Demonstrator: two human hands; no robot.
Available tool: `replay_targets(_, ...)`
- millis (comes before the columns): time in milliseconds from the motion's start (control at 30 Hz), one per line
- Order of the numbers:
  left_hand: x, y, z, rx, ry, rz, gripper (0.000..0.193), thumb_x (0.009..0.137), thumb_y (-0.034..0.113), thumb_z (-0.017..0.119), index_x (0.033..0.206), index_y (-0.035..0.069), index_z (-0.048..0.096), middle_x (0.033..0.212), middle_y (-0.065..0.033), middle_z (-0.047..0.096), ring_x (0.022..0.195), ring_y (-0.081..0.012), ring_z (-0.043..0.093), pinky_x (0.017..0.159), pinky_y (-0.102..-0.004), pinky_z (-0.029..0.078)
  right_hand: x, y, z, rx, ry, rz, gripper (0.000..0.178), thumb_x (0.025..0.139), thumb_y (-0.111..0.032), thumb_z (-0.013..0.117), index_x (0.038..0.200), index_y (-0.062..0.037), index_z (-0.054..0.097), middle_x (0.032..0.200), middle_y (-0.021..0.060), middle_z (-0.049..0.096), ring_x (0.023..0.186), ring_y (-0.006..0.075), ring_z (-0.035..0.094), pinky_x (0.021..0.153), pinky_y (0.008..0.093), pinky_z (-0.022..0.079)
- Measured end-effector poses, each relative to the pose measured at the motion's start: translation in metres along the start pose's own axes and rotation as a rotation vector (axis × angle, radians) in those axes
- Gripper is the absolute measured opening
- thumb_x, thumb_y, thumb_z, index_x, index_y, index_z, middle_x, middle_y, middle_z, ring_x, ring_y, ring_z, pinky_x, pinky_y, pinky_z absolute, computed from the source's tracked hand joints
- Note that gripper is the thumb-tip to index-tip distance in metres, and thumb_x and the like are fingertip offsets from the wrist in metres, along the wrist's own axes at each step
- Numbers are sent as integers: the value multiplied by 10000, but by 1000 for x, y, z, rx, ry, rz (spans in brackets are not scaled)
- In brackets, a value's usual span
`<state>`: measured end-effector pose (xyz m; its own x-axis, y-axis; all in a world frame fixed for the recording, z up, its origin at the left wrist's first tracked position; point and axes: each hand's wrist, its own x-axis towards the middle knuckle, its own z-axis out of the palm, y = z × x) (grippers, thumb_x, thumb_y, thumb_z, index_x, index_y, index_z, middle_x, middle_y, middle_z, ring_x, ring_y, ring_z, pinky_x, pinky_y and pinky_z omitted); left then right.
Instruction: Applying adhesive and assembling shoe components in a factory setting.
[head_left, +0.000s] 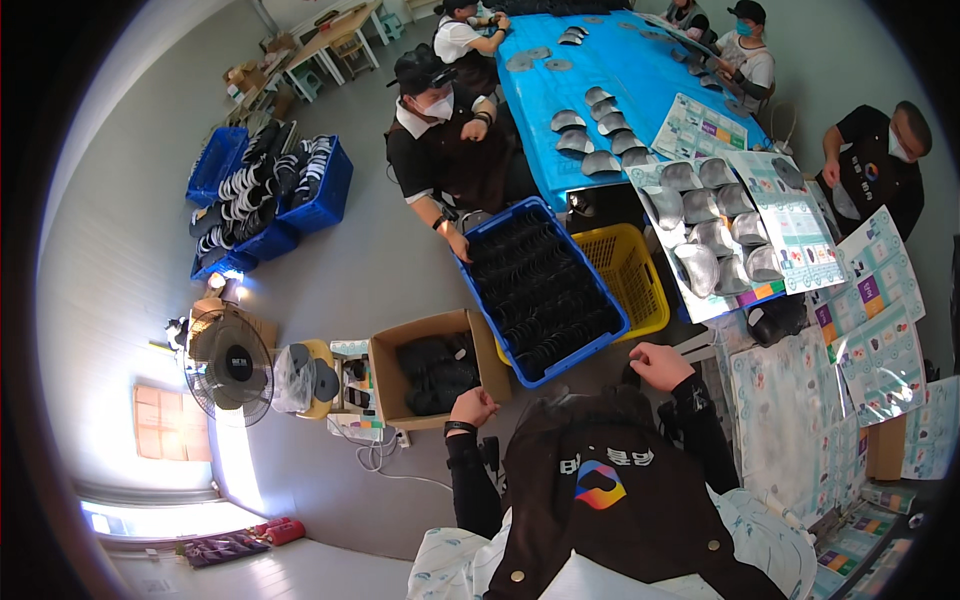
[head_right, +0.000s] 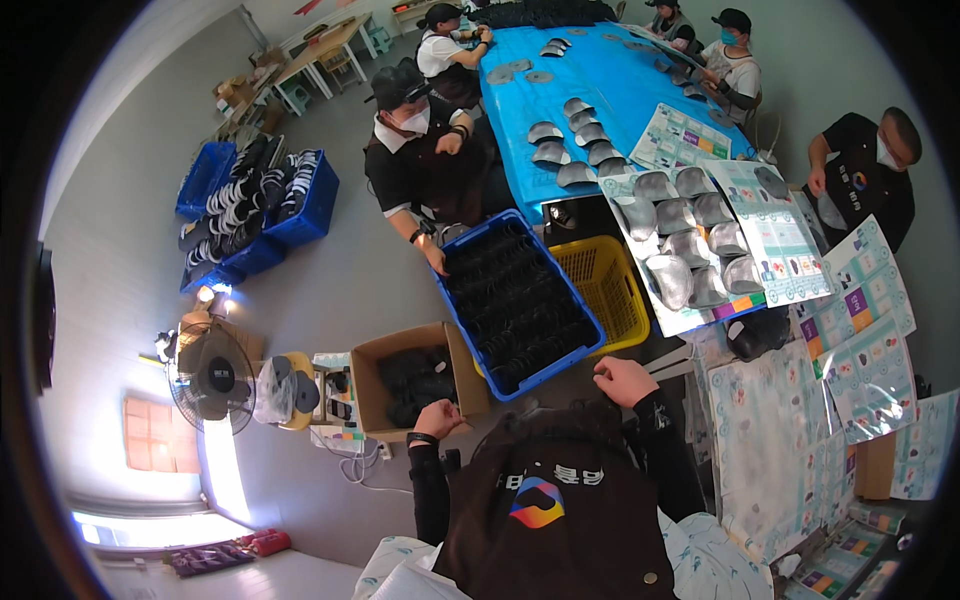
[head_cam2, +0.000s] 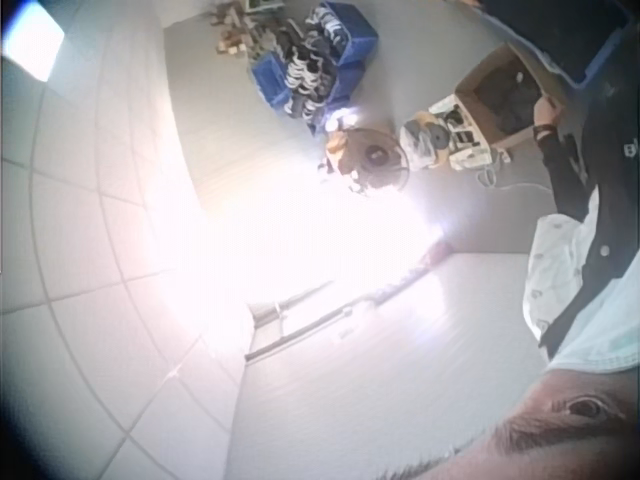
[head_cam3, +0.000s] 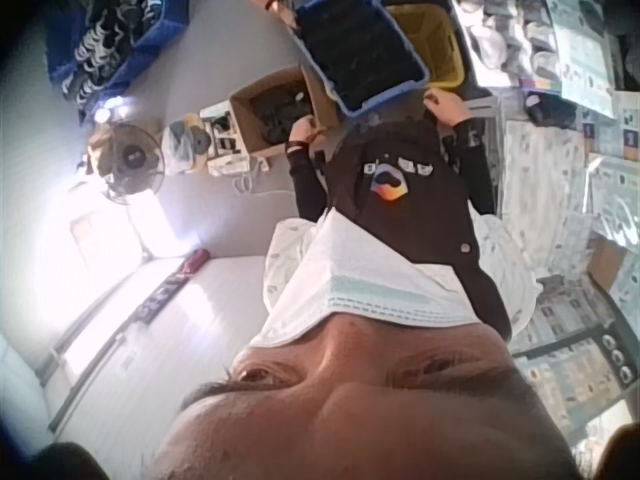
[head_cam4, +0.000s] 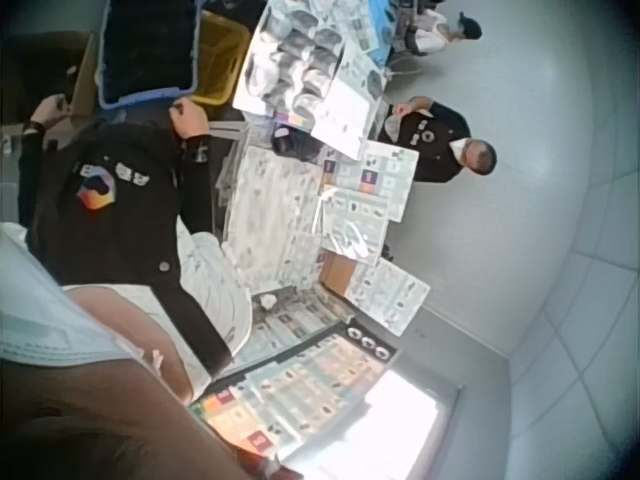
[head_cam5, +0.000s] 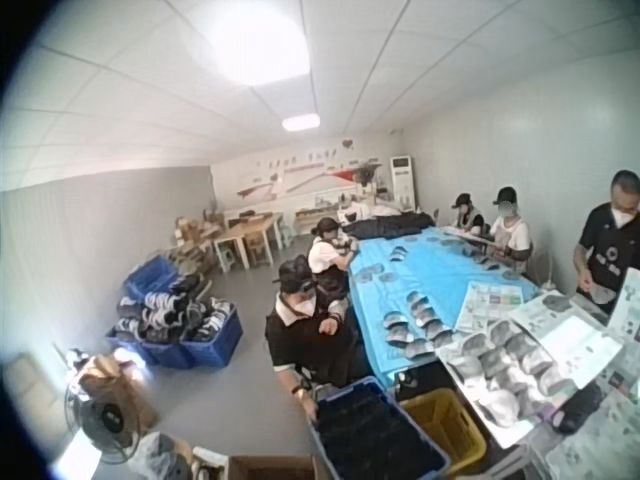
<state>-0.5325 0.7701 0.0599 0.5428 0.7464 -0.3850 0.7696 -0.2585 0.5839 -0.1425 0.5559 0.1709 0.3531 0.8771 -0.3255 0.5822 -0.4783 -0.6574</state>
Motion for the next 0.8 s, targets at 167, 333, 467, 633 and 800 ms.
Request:
replay_targets(167,0,-3,4,10,-10,-12,297,762,281,835,758,45,655,746,-127,704,747,-304,701,708,-394,544,-3,-1,-1,-7,4,5,278,891,-242,680,1075,-34,672,867,140,725,851,323,702,773,415,548)
replay_targets(333,0,4,4,57,-8,1,413,812,432,788,799,32,686,788,-151,709,774,-311,696,717,-410,539,-6,1,-2,10,9,0,268,896,-234,675,1070,-29,670,867,141,723,848,324,700,767,417,547)
replay_targets(467,-4,7,2,51,1,-2,427,838,451,760,801,31,694,797,-157,714,775,-323,697,719,-421,540,-9,-3,-4,14,10,-19,271,902,-234,674,1076,-26,667,860,140,719,841,326,697,757,418,545)
replay_targets(633,-1,-5,11,81,36,31,424,880,453,717,783,41,702,744,-122,716,747,-308,705,713,-411,545,-11,-14,-9,28,0,-48,284,909,-240,669,1090,-21,662,871,140,717,851,324,695,759,415,543)
replay_targets(800,1,-9,16,61,27,20,399,882,430,713,825,36,712,766,-142,717,766,-328,705,727,-420,549,-12,-16,-10,21,-12,-50,292,912,-242,665,1097,-17,660,888,143,718,862,323,694,765,414,541)
